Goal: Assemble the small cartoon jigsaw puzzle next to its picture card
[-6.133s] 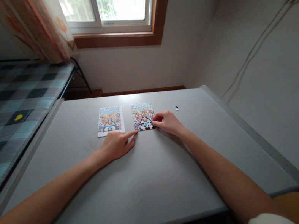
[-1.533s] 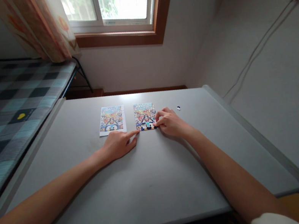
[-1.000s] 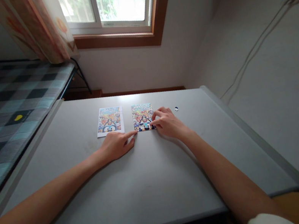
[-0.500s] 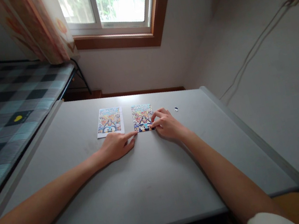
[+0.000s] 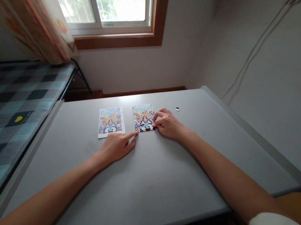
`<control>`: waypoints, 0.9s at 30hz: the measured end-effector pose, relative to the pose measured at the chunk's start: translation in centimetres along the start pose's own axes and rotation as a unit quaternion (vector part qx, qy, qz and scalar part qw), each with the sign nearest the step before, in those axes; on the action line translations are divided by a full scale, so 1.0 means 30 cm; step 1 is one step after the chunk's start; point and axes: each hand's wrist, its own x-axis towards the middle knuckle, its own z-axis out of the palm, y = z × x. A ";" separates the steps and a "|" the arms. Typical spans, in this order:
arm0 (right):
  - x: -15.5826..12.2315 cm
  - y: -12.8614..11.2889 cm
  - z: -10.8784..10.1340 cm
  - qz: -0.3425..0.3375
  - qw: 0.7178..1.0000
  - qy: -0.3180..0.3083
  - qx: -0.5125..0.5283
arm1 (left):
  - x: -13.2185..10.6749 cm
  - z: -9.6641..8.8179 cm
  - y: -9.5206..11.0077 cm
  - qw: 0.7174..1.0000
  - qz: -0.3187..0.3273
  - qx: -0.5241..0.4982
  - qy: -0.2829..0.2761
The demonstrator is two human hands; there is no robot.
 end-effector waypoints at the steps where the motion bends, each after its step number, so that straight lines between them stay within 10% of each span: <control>1: 0.001 -0.003 -0.002 -0.004 1.000 -0.004 -0.009 | 0.000 0.000 0.000 1.000 0.001 0.000 0.001; 13: -0.002 0.024 -0.001 0.006 0.998 0.051 0.023 | -0.001 0.004 -0.005 1.000 0.006 0.006 0.014; 20: -0.033 0.173 -0.072 0.291 0.933 0.205 -0.057 | -0.003 0.004 -0.008 1.000 0.013 0.011 0.004; 27: -0.074 0.227 -0.077 0.410 0.893 0.137 -0.125 | -0.002 0.008 -0.011 1.000 0.015 0.017 0.008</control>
